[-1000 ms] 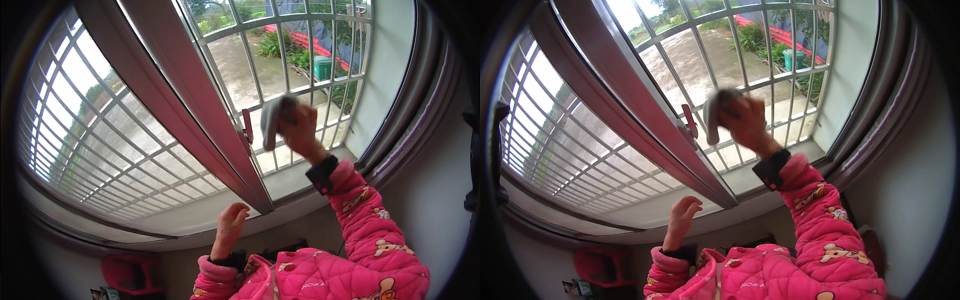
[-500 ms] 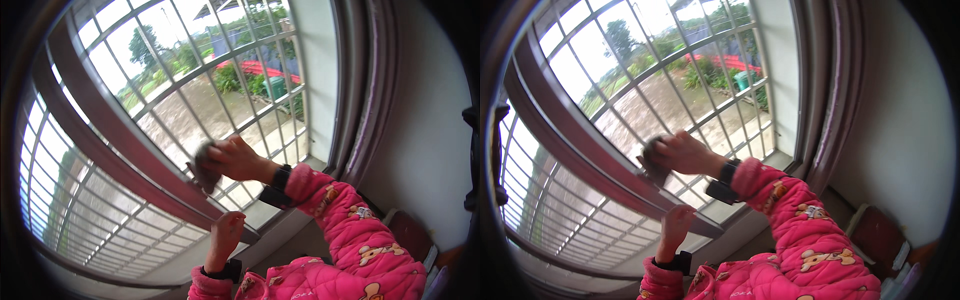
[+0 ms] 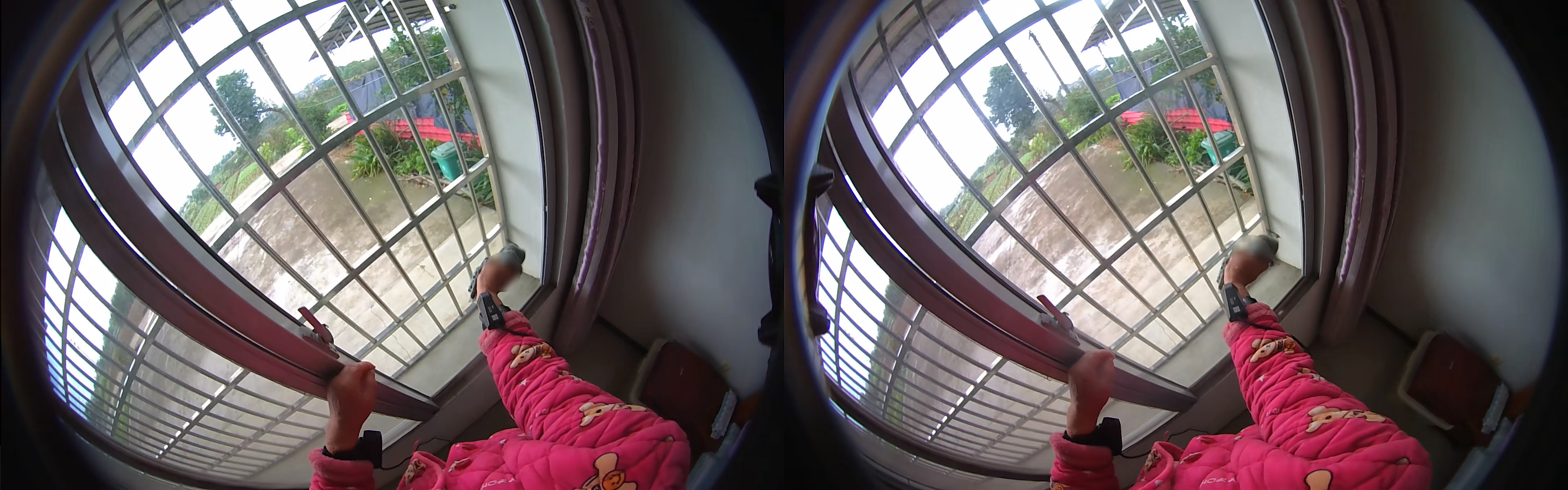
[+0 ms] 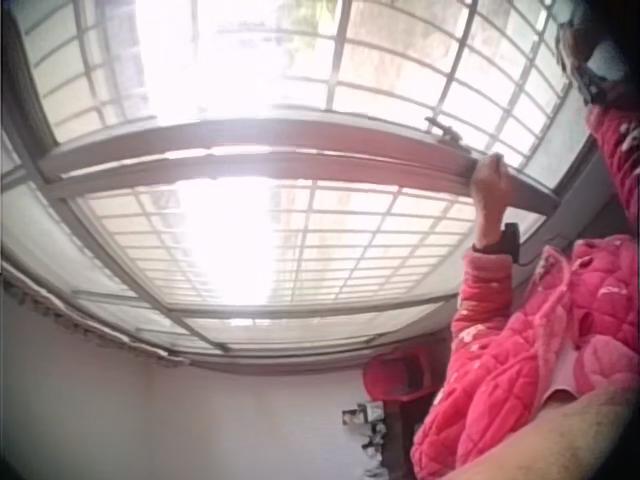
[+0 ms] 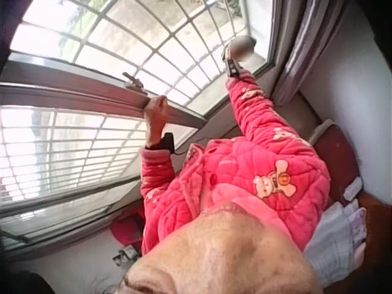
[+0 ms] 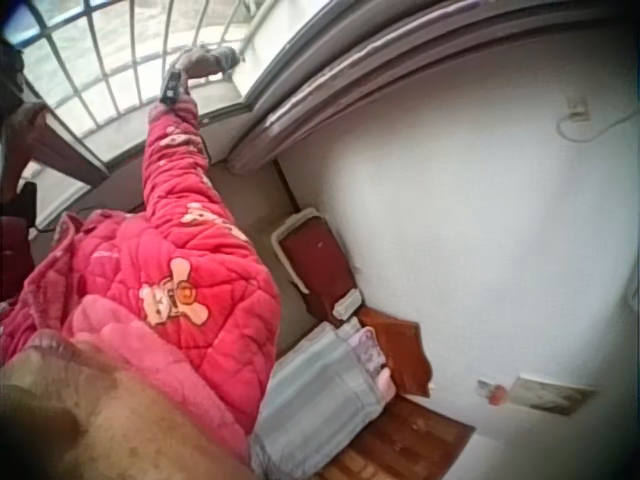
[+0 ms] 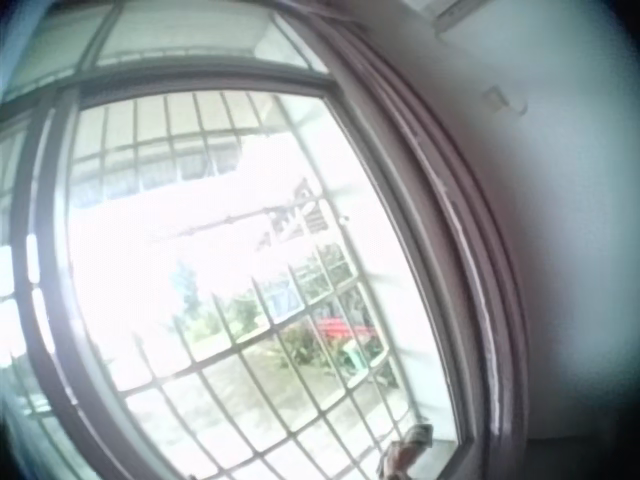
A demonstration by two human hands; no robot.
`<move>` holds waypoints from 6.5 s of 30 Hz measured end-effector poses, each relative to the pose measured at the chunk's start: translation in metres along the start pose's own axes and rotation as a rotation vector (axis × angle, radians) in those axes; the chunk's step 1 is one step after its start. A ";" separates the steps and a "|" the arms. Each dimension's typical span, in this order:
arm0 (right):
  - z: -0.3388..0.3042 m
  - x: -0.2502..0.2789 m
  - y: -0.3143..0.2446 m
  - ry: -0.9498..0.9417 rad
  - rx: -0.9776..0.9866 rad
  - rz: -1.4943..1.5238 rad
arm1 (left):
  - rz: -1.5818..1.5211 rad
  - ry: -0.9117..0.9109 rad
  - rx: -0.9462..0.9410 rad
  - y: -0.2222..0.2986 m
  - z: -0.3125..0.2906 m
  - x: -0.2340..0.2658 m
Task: The person moves a chair to reach the window, then wipes the window glass and frame with a cloth. They clean the upper and lower sections of the window and the sill, then return the chair to its original position.
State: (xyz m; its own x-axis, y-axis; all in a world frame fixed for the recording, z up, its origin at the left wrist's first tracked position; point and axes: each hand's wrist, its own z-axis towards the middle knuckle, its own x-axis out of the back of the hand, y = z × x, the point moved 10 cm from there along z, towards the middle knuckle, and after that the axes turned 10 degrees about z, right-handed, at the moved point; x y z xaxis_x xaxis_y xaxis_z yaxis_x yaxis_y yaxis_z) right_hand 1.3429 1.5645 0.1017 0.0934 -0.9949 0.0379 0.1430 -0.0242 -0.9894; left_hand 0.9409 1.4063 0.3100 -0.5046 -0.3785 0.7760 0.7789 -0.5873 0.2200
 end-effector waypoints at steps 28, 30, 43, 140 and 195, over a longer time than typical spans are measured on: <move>0.093 0.022 -0.325 0.155 1.006 -0.005 | 0.223 0.095 -0.051 0.023 0.037 -0.033; 0.124 0.004 -0.198 0.075 0.688 0.073 | 0.263 0.074 -0.041 0.023 0.037 -0.032; 0.006 -0.061 0.220 -0.044 -0.582 -0.053 | 0.266 0.022 -0.030 0.019 0.036 -0.040; 0.210 0.009 -0.619 0.128 1.111 0.194 | -0.171 0.072 0.029 0.065 0.151 -0.044; -0.300 0.160 -0.325 -1.355 1.188 0.272 | 0.161 1.054 1.168 -0.304 -0.414 0.306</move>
State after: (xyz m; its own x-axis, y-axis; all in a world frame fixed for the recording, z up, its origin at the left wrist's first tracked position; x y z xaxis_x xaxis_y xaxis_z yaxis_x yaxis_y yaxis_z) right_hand 1.0156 1.3843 0.3869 0.7895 -0.1871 0.5845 0.4790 0.7833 -0.3963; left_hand 0.3958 1.1729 0.2360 -0.0258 -0.9790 0.2022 0.4422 0.1703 0.8806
